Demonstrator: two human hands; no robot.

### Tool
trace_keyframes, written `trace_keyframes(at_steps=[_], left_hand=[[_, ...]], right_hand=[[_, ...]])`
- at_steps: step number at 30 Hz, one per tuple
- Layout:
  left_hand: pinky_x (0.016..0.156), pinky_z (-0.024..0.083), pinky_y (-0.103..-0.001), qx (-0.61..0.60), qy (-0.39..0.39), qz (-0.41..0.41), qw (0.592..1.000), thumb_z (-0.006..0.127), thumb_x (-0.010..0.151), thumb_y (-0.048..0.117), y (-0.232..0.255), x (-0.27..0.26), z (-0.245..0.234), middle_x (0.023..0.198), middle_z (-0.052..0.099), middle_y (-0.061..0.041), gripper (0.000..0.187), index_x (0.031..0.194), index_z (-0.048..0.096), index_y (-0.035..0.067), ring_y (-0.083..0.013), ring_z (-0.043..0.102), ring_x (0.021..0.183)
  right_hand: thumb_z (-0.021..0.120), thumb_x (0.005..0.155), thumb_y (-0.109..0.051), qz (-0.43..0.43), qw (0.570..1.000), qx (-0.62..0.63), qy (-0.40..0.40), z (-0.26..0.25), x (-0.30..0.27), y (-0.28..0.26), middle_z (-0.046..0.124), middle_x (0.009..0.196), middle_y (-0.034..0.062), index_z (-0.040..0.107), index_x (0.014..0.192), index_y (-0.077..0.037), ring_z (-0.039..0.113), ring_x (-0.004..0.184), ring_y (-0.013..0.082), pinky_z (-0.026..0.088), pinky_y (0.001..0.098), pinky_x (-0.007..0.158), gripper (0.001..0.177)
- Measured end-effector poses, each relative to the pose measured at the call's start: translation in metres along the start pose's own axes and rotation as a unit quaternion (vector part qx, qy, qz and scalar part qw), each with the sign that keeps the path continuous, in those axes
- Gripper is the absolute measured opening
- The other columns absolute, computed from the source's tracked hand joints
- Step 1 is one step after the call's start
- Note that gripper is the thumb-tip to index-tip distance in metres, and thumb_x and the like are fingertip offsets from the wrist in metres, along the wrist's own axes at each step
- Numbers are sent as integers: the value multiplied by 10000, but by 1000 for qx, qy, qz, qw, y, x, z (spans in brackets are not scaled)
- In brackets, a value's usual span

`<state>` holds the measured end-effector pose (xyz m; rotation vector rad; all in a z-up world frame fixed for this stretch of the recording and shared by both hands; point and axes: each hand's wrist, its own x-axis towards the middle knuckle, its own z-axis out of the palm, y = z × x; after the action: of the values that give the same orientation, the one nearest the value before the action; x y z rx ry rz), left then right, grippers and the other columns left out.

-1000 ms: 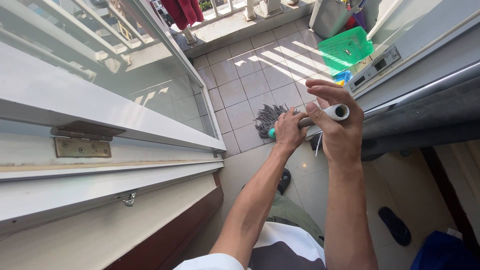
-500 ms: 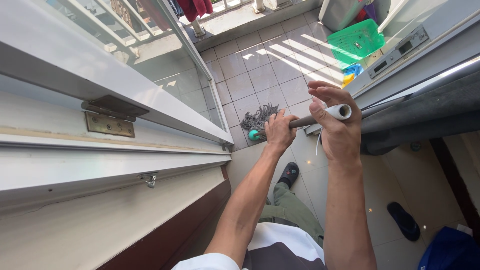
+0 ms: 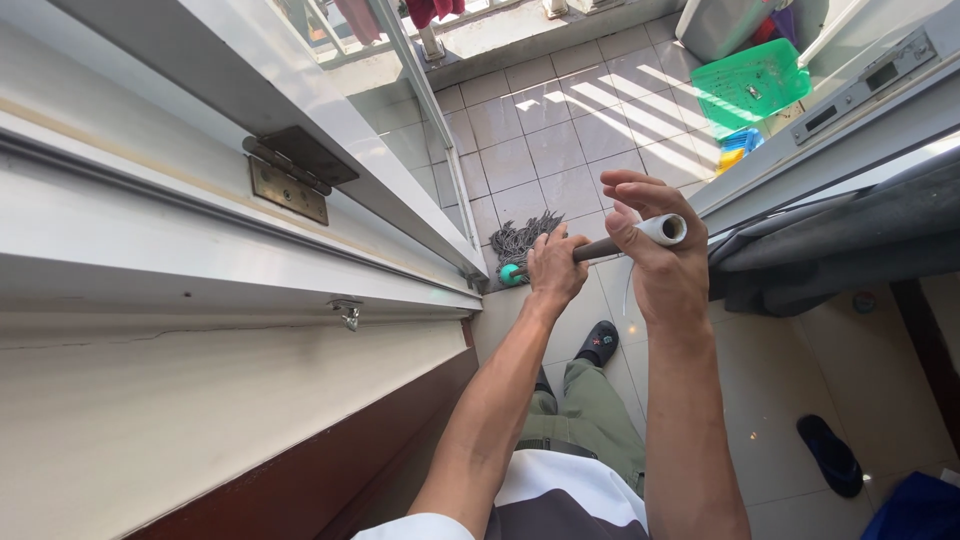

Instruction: Repairing a mop by attempting to reattach the handle to the mop head on a balcony.

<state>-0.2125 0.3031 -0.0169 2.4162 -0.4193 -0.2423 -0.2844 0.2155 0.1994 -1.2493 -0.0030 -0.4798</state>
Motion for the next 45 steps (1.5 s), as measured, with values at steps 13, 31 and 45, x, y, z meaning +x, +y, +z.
trace_keyframes(at_steps=[13, 31, 45], left_hand=[[1083, 318, -708, -2, -65, -23, 998, 793, 795, 187, -23, -1, -26, 1578, 421, -109, 335, 1111, 759, 293, -473, 352, 1436], [1111, 465, -509, 37, -66, -91, 993, 711, 868, 314, -80, 12, -36, 1412, 623, -52, 330, 1197, 728, 291, -347, 508, 1393], [1116, 377, -520, -69, 90, 87, 990, 802, 815, 299, -31, -11, -40, 1515, 505, -186, 671, 1369, 566, 4, -382, 430, 1423]], right_hand=[[755, 950, -36, 22, 998, -54, -20, 24, -18, 10, 685, 1313, 109, 720, 1129, -102, 632, 1267, 232, 444, 526, 1208, 193], [765, 919, -50, 75, 988, -119, -66, 46, -42, 47, 725, 1268, 96, 773, 1056, -72, 665, 1235, 197, 529, 334, 1086, 139], [828, 821, -151, 23, 919, -297, -259, 0, -14, 21, 666, 1341, 116, 725, 1243, -117, 632, 1263, 245, 507, 386, 1084, 436]])
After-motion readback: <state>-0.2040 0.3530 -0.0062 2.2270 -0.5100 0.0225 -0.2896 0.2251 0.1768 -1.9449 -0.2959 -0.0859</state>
